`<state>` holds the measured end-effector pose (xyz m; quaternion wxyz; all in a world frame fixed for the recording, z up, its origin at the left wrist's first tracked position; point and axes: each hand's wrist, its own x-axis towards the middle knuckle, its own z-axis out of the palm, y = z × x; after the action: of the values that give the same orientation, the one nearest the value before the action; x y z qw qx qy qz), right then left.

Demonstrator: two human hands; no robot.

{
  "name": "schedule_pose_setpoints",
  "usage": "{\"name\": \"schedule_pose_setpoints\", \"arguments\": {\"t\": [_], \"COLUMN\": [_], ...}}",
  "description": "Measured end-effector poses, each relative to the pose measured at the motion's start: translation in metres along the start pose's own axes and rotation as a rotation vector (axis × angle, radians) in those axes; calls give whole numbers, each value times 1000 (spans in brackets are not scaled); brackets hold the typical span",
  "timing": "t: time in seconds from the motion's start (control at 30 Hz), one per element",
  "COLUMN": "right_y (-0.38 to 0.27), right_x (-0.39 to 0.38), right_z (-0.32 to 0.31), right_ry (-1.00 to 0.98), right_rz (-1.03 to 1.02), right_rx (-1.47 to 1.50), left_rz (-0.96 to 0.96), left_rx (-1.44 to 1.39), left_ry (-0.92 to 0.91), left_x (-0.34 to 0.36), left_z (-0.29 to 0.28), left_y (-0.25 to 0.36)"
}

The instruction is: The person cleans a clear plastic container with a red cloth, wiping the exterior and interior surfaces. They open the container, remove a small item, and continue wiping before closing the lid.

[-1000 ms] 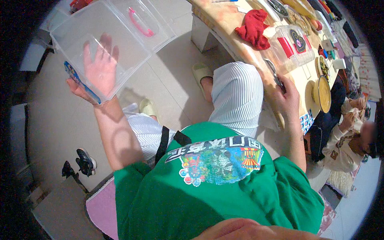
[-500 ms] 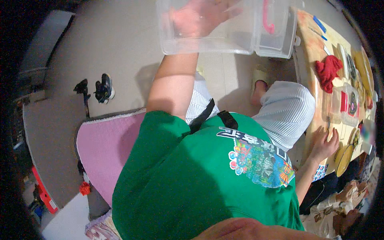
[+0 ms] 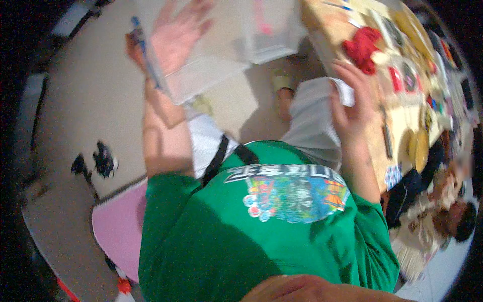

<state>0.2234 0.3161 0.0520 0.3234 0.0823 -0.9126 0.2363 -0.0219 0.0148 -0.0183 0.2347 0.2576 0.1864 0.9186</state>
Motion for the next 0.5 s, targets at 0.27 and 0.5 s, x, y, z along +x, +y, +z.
{"name": "schedule_pose_setpoints", "arguments": {"t": [0.27,0.5], "right_y": [19,118], "right_x": [-4,-4], "right_z": [29,8], "right_ry": [30,90], "right_rz": [129,205], "right_rx": [96,-487], "left_rz": [72,91], "left_rx": [331,296], "left_ry": [525,487], "left_x": [1,10], "left_z": [51,45], "left_y": [5,-19]}}
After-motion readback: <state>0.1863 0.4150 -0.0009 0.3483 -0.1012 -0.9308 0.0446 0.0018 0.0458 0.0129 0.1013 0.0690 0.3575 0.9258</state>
